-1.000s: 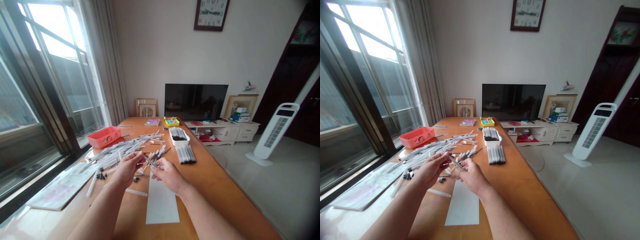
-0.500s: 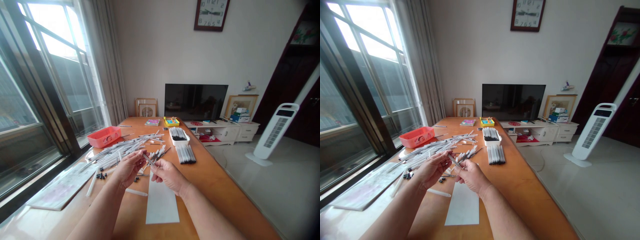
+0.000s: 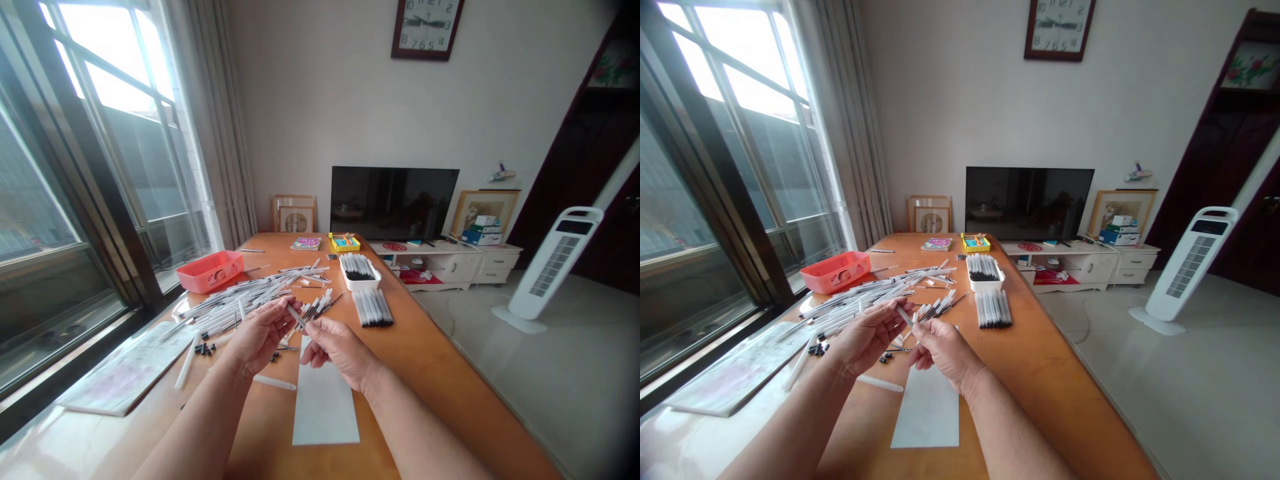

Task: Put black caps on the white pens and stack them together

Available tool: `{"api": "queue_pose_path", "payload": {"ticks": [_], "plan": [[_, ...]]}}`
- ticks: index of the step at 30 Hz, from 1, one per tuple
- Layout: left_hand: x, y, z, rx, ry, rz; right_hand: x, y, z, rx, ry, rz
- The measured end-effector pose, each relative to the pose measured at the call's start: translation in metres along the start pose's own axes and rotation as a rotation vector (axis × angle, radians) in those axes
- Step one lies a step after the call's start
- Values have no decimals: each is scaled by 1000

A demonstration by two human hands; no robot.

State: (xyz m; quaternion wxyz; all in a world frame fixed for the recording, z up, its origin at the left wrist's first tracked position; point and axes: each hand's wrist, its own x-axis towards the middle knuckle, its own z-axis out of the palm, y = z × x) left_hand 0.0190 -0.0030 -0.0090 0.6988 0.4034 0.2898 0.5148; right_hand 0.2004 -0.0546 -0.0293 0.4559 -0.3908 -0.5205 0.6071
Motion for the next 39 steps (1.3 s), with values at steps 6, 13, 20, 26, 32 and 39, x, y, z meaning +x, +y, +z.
{"api": "queue_pose_path", "payload": {"ticks": [6, 13, 20, 26, 32, 39], "plan": [[-1, 0, 2, -9, -8, -33, 2, 1, 0, -69, 79, -40], [-2, 1, 0, -47, -62, -46, 0, 1, 2, -11, -88, 10], [2, -3, 0, 4, 6, -12, 0, -1, 1, 36, -31, 33], [0, -6, 3, 45, -1, -43, 0, -1, 0, -11, 59, -1], [-3, -3, 3, 19, -79, -53, 1, 0, -2, 88, -39, 1], [-4, -1, 1, -6, -135, -42, 1, 0, -3, 242, -120, 21]]}}
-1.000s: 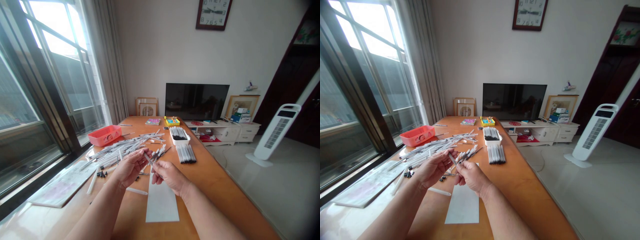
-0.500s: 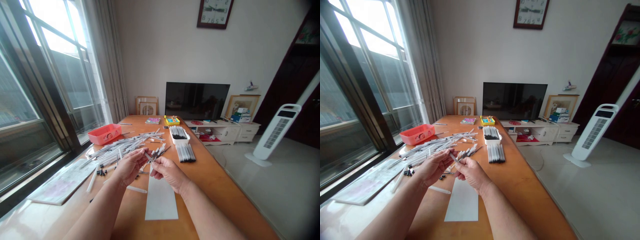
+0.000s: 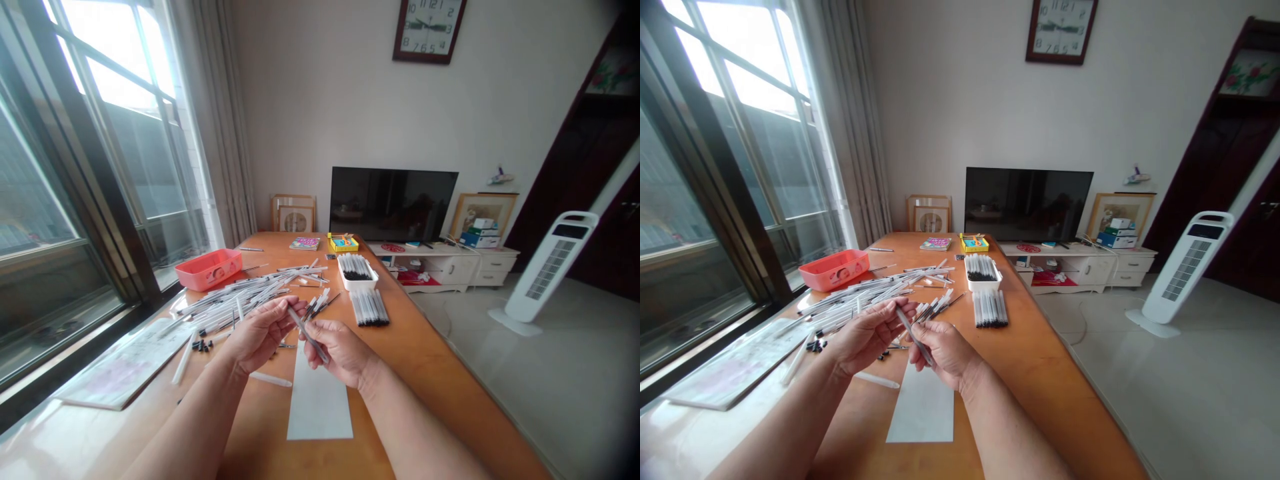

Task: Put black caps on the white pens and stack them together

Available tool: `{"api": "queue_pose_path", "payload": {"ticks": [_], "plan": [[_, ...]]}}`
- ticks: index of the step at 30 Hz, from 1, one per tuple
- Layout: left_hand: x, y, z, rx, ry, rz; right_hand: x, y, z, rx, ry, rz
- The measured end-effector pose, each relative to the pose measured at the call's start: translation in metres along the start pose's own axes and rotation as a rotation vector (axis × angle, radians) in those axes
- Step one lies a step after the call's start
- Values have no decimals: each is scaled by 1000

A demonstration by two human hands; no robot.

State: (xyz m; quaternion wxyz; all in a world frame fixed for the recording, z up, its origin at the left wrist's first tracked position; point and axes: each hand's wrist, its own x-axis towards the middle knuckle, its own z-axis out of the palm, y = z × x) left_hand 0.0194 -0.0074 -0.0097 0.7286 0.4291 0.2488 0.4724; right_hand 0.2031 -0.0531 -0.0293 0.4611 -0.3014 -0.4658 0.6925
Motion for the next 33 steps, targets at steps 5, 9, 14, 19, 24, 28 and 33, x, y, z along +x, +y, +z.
{"api": "queue_pose_path", "payload": {"ticks": [5, 9, 14, 19, 24, 28, 33], "plan": [[2, -5, 2, 78, 22, 3, 0, 3, 2, -131, 6, -35], [4, -10, 0, 209, 101, 138, 3, 4, -1, -205, 102, -63], [1, -16, 14, 441, 239, 328, 8, 7, -6, -243, 234, -97], [-10, -15, 53, 639, 162, 489, 7, 8, -9, -207, 264, -140], [-30, -5, 68, 740, 131, 478, 6, 6, -11, -219, 292, -132], [-58, 8, 42, 655, 277, 419, 8, 8, -14, -236, 347, -125], [-102, 28, -26, 843, 592, 383, 10, 10, -17, -229, 368, -118]]}}
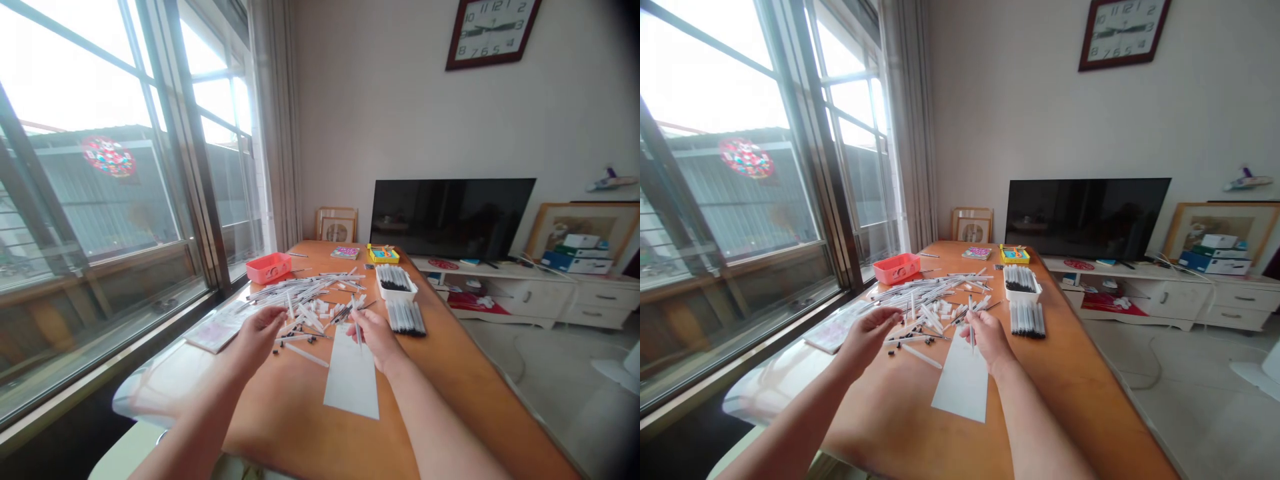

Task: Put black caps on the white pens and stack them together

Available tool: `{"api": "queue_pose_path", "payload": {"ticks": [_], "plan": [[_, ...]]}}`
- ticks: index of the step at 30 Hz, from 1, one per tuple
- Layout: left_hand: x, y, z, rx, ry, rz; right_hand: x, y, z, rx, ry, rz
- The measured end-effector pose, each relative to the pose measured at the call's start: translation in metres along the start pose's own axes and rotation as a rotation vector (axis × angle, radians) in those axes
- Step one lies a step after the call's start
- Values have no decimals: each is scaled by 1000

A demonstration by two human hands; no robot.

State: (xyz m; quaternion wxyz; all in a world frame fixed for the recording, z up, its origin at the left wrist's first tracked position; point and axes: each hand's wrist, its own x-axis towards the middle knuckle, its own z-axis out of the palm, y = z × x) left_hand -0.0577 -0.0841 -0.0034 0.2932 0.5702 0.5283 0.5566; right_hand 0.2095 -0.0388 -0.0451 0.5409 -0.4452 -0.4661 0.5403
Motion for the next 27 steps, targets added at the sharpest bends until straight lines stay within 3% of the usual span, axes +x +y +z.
{"api": "queue_pose_path", "payload": {"ticks": [5, 11, 18, 22, 27], "plan": [[-5, -48, -55, 502, -24, -33, 0, 1, -1, -10, 17, -9], [-14, -77, -70, 799, -110, 63, 0, 1, -2, 3, 39, -6], [-5, -72, -64, 831, -136, 81, 3, 5, -2, -17, 66, -10], [20, -68, -47, 808, -69, 93, 4, 7, -1, -29, 60, -24], [63, -60, -15, 802, -103, 108, 4, 3, 0, -24, 73, -30]]}}
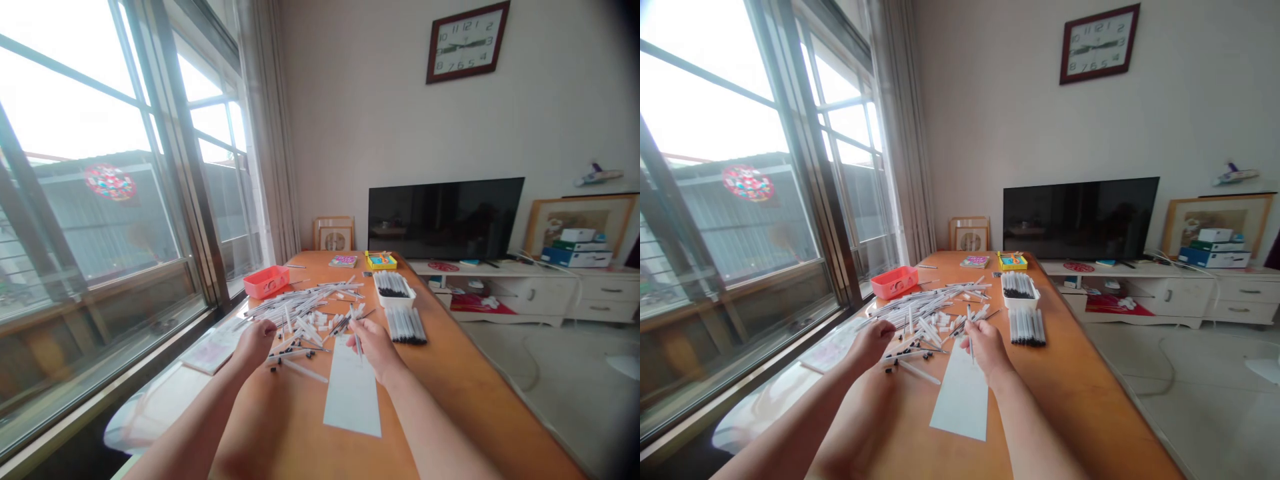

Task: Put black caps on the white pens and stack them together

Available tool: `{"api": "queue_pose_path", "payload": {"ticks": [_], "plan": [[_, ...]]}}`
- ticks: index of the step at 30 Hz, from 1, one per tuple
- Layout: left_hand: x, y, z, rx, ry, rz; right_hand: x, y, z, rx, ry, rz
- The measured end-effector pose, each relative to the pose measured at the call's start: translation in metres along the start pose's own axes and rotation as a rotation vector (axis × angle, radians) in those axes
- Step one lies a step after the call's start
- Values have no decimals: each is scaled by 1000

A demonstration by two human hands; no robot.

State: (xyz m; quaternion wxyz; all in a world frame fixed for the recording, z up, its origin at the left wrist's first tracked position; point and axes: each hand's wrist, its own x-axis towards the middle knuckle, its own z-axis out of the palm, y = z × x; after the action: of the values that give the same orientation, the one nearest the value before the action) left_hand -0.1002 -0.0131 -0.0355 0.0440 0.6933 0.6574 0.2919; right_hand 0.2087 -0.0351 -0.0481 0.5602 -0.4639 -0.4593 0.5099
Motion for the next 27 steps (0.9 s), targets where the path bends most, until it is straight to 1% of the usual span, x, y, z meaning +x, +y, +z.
{"api": "queue_pose_path", "payload": {"ticks": [3, 5, 10, 14, 21, 27], "plan": [[22, 15, 13, 4, -19, 31, -1, -3, 0, 8, 4, -6], [31, 24, 22, 11, -29, 51, -1, -4, 0, 11, 7, -10], [42, 42, 40, 33, -57, 96, -3, -10, 0, 12, 23, -19], [40, 52, 45, 88, -76, 124, -4, -14, 0, 21, 28, -9], [25, 59, 48, 213, -78, 116, -4, -16, 0, 5, 24, -11], [25, 65, 48, 260, -91, 103, -4, -15, 0, -3, 36, -7]]}}
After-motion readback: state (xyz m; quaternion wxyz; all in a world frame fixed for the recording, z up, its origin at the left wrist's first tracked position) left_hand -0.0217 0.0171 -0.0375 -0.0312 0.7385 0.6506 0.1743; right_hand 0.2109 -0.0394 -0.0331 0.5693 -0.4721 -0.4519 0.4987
